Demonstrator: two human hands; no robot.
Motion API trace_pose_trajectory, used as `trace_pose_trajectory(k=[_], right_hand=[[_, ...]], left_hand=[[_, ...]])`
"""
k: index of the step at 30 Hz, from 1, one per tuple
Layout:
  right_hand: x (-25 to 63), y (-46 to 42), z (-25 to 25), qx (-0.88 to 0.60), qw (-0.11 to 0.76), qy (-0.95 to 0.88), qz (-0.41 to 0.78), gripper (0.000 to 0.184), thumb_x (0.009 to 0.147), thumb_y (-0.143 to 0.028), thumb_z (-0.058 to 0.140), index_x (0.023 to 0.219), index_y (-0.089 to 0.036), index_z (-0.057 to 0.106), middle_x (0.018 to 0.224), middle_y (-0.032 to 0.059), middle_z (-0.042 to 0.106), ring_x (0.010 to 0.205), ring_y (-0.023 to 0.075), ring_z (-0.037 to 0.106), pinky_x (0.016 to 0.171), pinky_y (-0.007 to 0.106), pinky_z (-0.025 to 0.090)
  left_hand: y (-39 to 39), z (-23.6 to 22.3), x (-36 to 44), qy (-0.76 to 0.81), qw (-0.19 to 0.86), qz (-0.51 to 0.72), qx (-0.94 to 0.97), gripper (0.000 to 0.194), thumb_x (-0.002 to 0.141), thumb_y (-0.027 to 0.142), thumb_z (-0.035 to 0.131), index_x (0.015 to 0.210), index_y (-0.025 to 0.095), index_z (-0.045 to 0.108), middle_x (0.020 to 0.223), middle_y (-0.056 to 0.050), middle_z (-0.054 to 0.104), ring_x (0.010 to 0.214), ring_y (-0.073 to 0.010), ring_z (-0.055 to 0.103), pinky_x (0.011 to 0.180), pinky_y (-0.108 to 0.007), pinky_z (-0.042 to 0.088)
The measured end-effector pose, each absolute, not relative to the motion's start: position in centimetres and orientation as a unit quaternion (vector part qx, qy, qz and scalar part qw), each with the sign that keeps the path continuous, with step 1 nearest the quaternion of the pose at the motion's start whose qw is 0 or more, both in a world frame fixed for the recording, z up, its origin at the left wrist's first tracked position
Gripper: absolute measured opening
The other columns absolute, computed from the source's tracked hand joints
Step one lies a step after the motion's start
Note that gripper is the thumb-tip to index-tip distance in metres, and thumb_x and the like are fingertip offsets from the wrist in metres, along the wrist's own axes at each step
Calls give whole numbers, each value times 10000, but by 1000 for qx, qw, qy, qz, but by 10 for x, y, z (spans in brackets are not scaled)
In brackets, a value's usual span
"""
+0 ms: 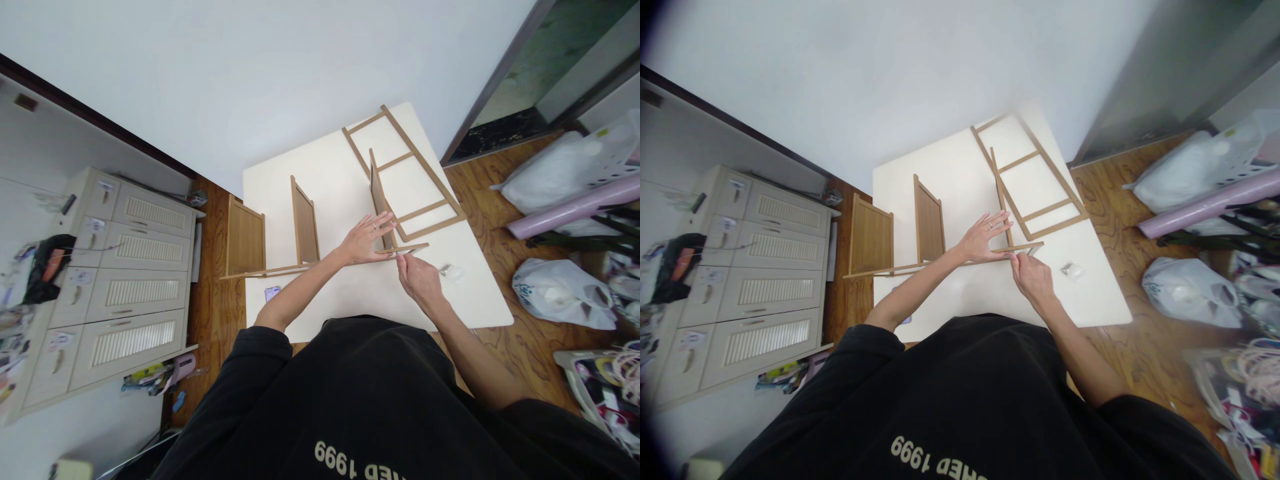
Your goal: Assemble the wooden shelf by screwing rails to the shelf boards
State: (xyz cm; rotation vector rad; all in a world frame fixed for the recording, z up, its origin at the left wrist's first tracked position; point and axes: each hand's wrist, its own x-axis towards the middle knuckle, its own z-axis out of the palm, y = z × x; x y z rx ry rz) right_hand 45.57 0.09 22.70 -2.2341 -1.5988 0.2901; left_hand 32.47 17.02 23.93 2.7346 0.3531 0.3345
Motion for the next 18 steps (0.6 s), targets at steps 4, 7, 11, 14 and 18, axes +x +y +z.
trace_pose_trajectory(k=[4, 7, 11, 14, 18], right_hand=[[450, 1, 222, -805, 195, -552, 93, 583, 1034, -436, 190, 840, -125, 644, 672, 144, 664, 585, 196, 576, 547, 307, 303], [445, 3, 216, -809, 284, -496, 140, 627, 1027, -481, 143, 804, -153, 628, 645, 120, 664, 605, 201, 602, 590, 319, 387], [434, 9, 211, -775, 494, -277, 280, 657, 996, -615, 156, 718, -202, 585, 543, 50, 612, 532, 168, 582, 580, 311, 461], [427, 15, 207, -628, 636, -63, 444, 551, 993, -595, 288, 648, -225, 506, 462, -32, 477, 384, 107, 412, 405, 249, 356], [427, 16, 204, -353, 687, 66, 632, 321, 976, -246, 470, 657, -218, 451, 462, -97, 335, 357, 70, 281, 356, 174, 298]], left_hand=[[170, 239, 325, 128, 182, 129, 967, 777, 870, 565, 609, 1516, 203, 370, 1587, -137, 353, 1495, -253, 296, 1232, -499, 221], [171, 237, 326, 125, 184, 129, 966, 776, 861, 562, 622, 1506, 202, 383, 1590, -135, 348, 1499, -252, 286, 1230, -504, 223], [172, 235, 326, 124, 188, 122, 967, 810, 841, 569, 646, 1513, 210, 372, 1599, -132, 329, 1504, -259, 272, 1226, -520, 226], [172, 235, 326, 123, 190, 125, 966, 800, 846, 552, 647, 1517, 223, 363, 1600, -130, 325, 1502, -262, 278, 1220, -537, 230], [172, 234, 326, 118, 192, 134, 965, 775, 856, 519, 644, 1512, 214, 367, 1595, -136, 334, 1497, -260, 290, 1216, -535, 234]])
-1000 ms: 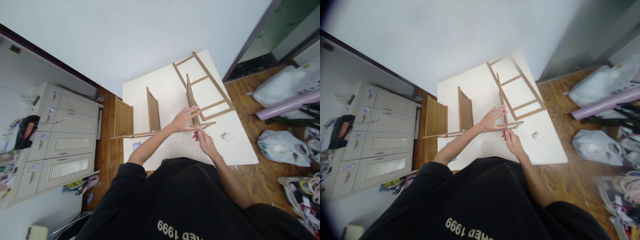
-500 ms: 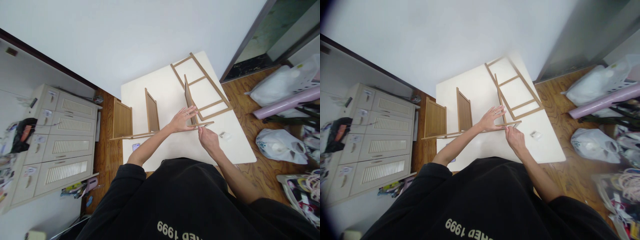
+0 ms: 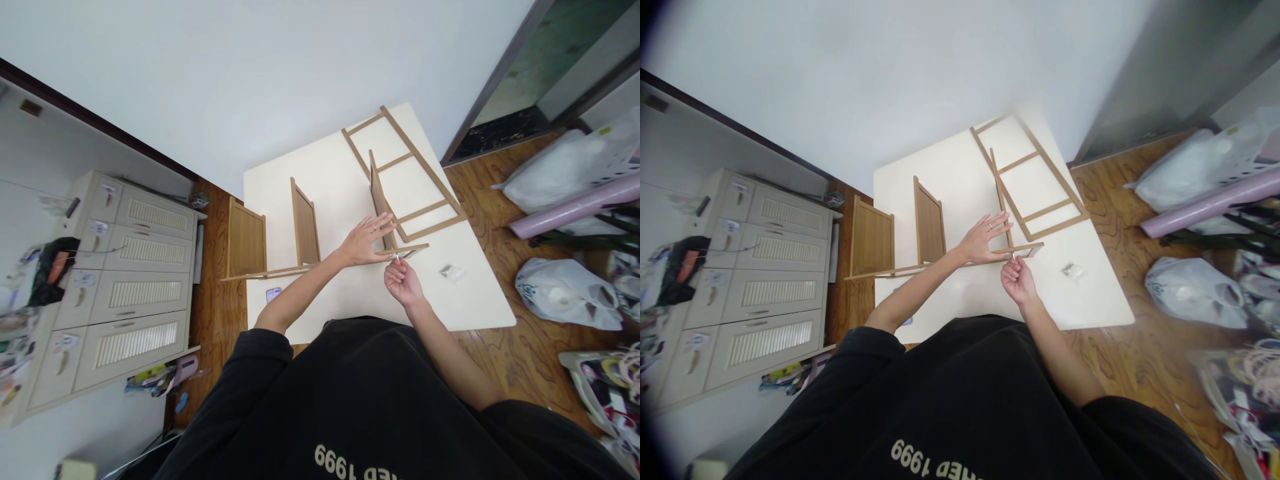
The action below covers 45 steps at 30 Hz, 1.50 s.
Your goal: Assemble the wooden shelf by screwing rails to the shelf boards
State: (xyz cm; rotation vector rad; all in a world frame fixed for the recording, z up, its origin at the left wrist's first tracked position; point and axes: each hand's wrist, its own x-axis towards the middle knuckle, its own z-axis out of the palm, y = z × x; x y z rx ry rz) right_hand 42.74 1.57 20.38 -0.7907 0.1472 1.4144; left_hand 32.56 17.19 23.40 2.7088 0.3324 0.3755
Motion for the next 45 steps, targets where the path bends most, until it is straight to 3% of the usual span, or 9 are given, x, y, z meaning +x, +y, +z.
trace_pose_trajectory(k=[4, 8, 13, 19, 22, 31, 34, 39, 45], right_hand=[[431, 16, 202, -295, 682, 83, 664, 299, 943, -121, 438, 660, -215, 434, 448, -107, 288, 356, 69, 250, 356, 153, 277], [423, 18, 196, -468, 614, 34, 635, 351, 975, -430, 439, 689, -229, 470, 475, -76, 393, 372, 89, 331, 360, 216, 274], [409, 10, 189, -751, 540, -121, 359, 498, 930, -676, 356, 822, -224, 533, 715, 35, 644, 592, 164, 589, 536, 282, 446], [415, -7, 193, -822, 367, -372, 226, 615, 995, -595, 203, 1038, -149, 624, 945, 160, 741, 799, 240, 681, 780, 367, 468], [422, -8, 199, -829, 306, -427, 188, 613, 994, -589, 261, 1084, -120, 644, 916, 168, 742, 795, 250, 676, 731, 346, 443], [435, -1, 202, -840, 191, -502, 77, 623, 1039, -490, 174, 859, -129, 649, 754, 150, 695, 654, 209, 608, 576, 306, 296], [435, -1, 198, -828, 201, -512, 104, 632, 1038, -494, 146, 866, -138, 639, 741, 136, 693, 638, 202, 605, 577, 299, 314], [429, 1, 203, -804, 312, -446, 240, 697, 1008, -592, 99, 893, -175, 646, 717, 92, 718, 638, 215, 649, 669, 328, 434], [419, 3, 210, -765, 437, -318, 349, 717, 934, -737, 196, 698, -213, 624, 654, 72, 690, 643, 207, 652, 748, 351, 486]], left_hand=[[172, 233, 325, 118, 192, 131, 965, 773, 859, 501, 643, 1518, 219, 354, 1595, -137, 335, 1501, -250, 280, 1222, -522, 223], [171, 236, 325, 127, 186, 124, 966, 779, 854, 510, 648, 1515, 216, 362, 1591, -133, 347, 1503, -241, 277, 1232, -503, 209], [171, 238, 325, 130, 186, 116, 967, 799, 848, 539, 642, 1522, 223, 352, 1602, -134, 320, 1504, -255, 275, 1226, -527, 210], [172, 236, 324, 128, 194, 124, 965, 801, 838, 557, 652, 1511, 224, 374, 1592, -129, 343, 1499, -255, 286, 1228, -529, 208], [172, 235, 325, 127, 194, 129, 964, 784, 848, 550, 643, 1509, 222, 378, 1586, -132, 355, 1497, -252, 292, 1227, -530, 211], [171, 238, 325, 127, 189, 117, 967, 789, 852, 548, 638, 1518, 226, 365, 1591, -132, 344, 1501, -265, 280, 1222, -546, 217], [171, 236, 325, 126, 192, 121, 966, 791, 851, 546, 640, 1518, 224, 363, 1589, -131, 349, 1499, -260, 285, 1227, -533, 213], [171, 237, 325, 127, 192, 117, 966, 791, 859, 534, 629, 1529, 224, 343, 1592, -131, 343, 1504, -253, 274, 1230, -529, 206], [171, 241, 325, 128, 189, 101, 968, 784, 863, 523, 625, 1529, 221, 343, 1602, -122, 325, 1508, -248, 264, 1232, -522, 205]])
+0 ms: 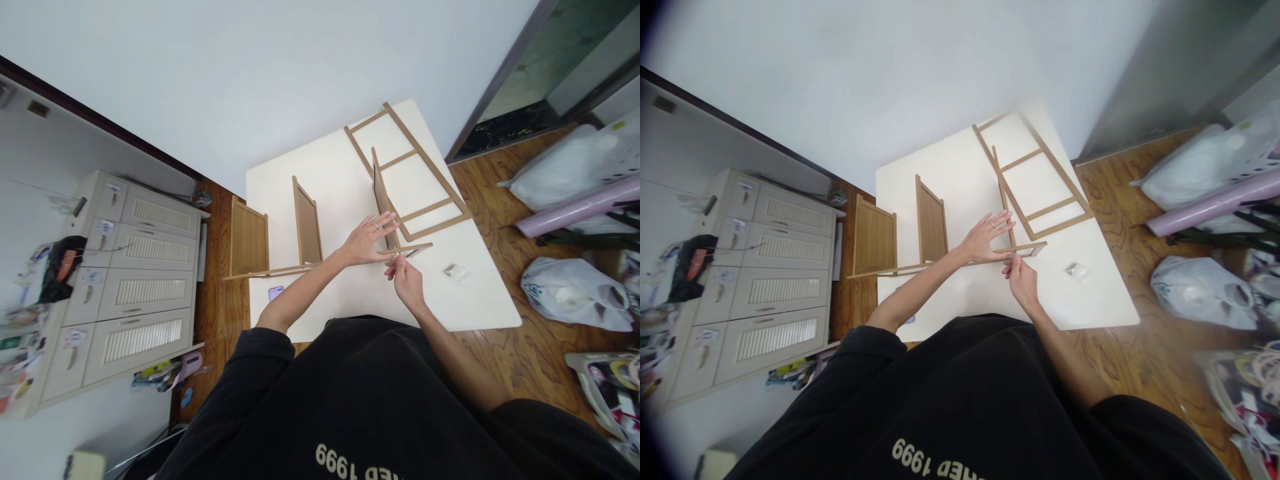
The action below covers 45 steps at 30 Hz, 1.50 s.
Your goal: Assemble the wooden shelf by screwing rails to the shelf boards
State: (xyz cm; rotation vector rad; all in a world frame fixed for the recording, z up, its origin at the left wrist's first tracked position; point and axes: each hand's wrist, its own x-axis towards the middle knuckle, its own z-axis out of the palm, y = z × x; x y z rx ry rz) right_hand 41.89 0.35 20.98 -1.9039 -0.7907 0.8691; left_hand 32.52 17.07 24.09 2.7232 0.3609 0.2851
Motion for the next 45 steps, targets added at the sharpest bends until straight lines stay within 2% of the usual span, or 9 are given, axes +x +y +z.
trace_pose_trajectory(k=[10, 14, 18, 22, 28, 33, 36, 40, 45], right_hand=[[402, 15, 218, -525, 645, -90, 549, 585, 864, -764, 435, 682, -222, 562, 516, -56, 371, 421, 101, 332, 387, 257, 278], [412, 14, 236, -417, 663, -55, 619, 407, 981, -510, 456, 684, -233, 499, 519, -90, 202, 399, 97, 196, 366, 230, 258], [426, 10, 249, -324, 693, -6, 644, 301, 984, -157, 418, 696, -234, 465, 503, -96, 184, 395, 104, 169, 372, 211, 243], [432, 10, 252, -283, 712, -4, 643, 308, 952, -69, 405, 693, -233, 440, 497, -92, 220, 401, 101, 212, 394, 204, 254], [433, 8, 259, -381, 670, -74, 632, 374, 1012, -469, 315, 785, -252, 519, 580, -28, 403, 489, 145, 344, 427, 285, 300], [431, 8, 246, -449, 625, -85, 633, 513, 893, -721, 437, 782, -240, 580, 541, -37, 420, 441, 121, 357, 374, 264, 267], [425, 9, 234, -517, 608, -138, 587, 684, 792, -864, 383, 756, -221, 614, 568, 10, 550, 465, 132, 482, 401, 275, 319], [423, 7, 230, -576, 575, -231, 533, 719, 793, -871, 353, 792, -214, 643, 748, 87, 705, 615, 190, 628, 490, 302, 412], [439, 0, 234, -770, 413, -335, 352, 678, 888, -776, 329, 714, -200, 642, 645, 80, 700, 554, 189, 620, 618, 328, 465]], left_hand=[[171, 238, 326, 132, 192, 106, 967, 781, 869, 549, 615, 1530, 233, 345, 1607, -121, 315, 1508, -251, 264, 1226, -528, 213], [172, 234, 327, 128, 188, 106, 968, 788, 872, 556, 610, 1536, 232, 337, 1607, -121, 314, 1508, -248, 264, 1231, -526, 204], [172, 235, 327, 129, 177, 104, 970, 779, 878, 545, 606, 1531, 204, 350, 1608, -133, 308, 1513, -244, 249, 1236, -512, 199], [171, 236, 328, 132, 169, 109, 971, 766, 877, 525, 617, 1524, 203, 362, 1604, -130, 319, 1509, -234, 263, 1237, -499, 207], [171, 236, 330, 137, 172, 103, 970, 765, 886, 538, 606, 1528, 204, 357, 1605, -139, 313, 1515, -249, 244, 1231, -518, 209], [171, 237, 330, 139, 184, 98, 968, 785, 873, 537, 620, 1536, 224, 340, 1608, -131, 309, 1514, -253, 246, 1230, -525, 192], [171, 238, 329, 138, 187, 104, 967, 771, 873, 533, 622, 1525, 214, 364, 1607, -123, 313, 1510, -244, 260, 1236, -507, 195], [171, 240, 329, 137, 184, 98, 968, 759, 875, 517, 627, 1522, 216, 371, 1606, -117, 316, 1510, -249, 260, 1237, -507, 204], [170, 243, 328, 139, 185, 98, 968, 801, 872, 572, 608, 1536, 211, 342, 1612, -128, 299, 1516, -257, 239, 1238, -516, 190]])
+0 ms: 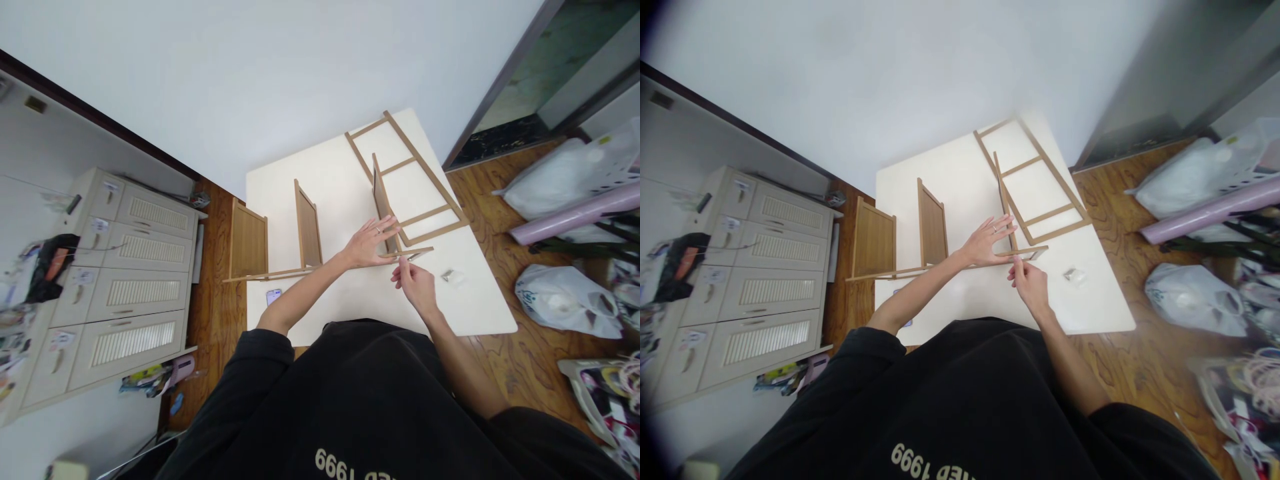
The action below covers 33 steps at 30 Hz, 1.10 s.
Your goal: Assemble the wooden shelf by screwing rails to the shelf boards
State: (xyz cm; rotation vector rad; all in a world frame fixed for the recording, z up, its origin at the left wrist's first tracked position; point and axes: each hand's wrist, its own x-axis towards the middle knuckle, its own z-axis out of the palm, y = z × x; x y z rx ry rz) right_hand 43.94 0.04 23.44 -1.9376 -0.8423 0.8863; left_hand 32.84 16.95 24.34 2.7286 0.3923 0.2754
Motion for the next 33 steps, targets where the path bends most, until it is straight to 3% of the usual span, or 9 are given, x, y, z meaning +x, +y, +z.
trace_pose_trajectory(k=[4, 7, 10, 17, 21, 24, 27, 29, 33], right_hand=[[451, -3, 231, -827, 291, -450, 168, 617, 965, -660, 315, 844, -171, 672, 741, 105, 725, 657, 218, 656, 644, 314, 434], [452, -2, 225, -816, 230, -518, 114, 595, 1032, -490, 208, 875, -142, 665, 775, 134, 721, 674, 212, 650, 626, 308, 397], [450, 2, 221, -811, 227, -529, 105, 573, 1038, -434, 197, 873, -133, 655, 769, 139, 714, 687, 213, 647, 636, 315, 393], [443, 6, 218, -808, 373, -386, 244, 697, 1008, -585, 127, 739, -188, 632, 676, 89, 697, 655, 203, 644, 727, 351, 455], [434, 14, 213, -700, 573, -155, 396, 618, 984, -632, 260, 656, -211, 571, 565, 28, 609, 479, 140, 521, 539, 298, 420], [430, 19, 210, -486, 672, 27, 557, 442, 1006, -431, 403, 633, -213, 494, 503, -47, 475, 392, 80, 365, 419, 225, 326], [431, 20, 209, -304, 691, 112, 646, 332, 974, -171, 436, 645, -204, 463, 503, -84, 387, 372, 52, 292, 395, 167, 315], [432, 19, 209, -260, 697, 134, 654, 314, 957, -115, 431, 658, -206, 460, 512, -87, 386, 369, 53, 291, 383, 158, 318], [429, 17, 204, -379, 646, 96, 656, 314, 989, -302, 451, 693, -212, 501, 513, -69, 438, 379, 70, 343, 382, 203, 309]], left_hand=[[169, 243, 329, 138, 183, 115, 967, 787, 863, 570, 626, 1510, 192, 384, 1596, -138, 333, 1506, -242, 268, 1241, -482, 192], [169, 243, 329, 139, 183, 121, 966, 770, 855, 552, 642, 1495, 194, 406, 1593, -133, 339, 1503, -243, 279, 1238, -484, 200], [169, 242, 329, 139, 186, 121, 965, 766, 855, 543, 643, 1497, 203, 401, 1595, -127, 336, 1501, -247, 283, 1234, -493, 210], [169, 242, 329, 135, 213, 129, 959, 784, 854, 568, 637, 1511, 229, 376, 1596, -130, 334, 1502, -257, 279, 1226, -528, 208], [170, 241, 330, 135, 215, 129, 959, 791, 845, 563, 650, 1509, 225, 383, 1595, -127, 336, 1500, -249, 284, 1229, -521, 207], [171, 240, 330, 138, 215, 124, 959, 792, 842, 548, 659, 1509, 219, 385, 1597, -120, 333, 1503, -238, 279, 1236, -512, 194], [171, 240, 330, 137, 218, 120, 959, 779, 852, 531, 654, 1514, 224, 379, 1601, -115, 324, 1506, -232, 271, 1237, -517, 189], [171, 240, 329, 136, 219, 122, 958, 764, 855, 518, 656, 1508, 222, 390, 1602, -115, 322, 1506, -229, 271, 1236, -511, 195], [170, 239, 330, 137, 213, 126, 959, 778, 828, 522, 687, 1489, 215, 415, 1590, -127, 348, 1499, -239, 288, 1234, -504, 205]])
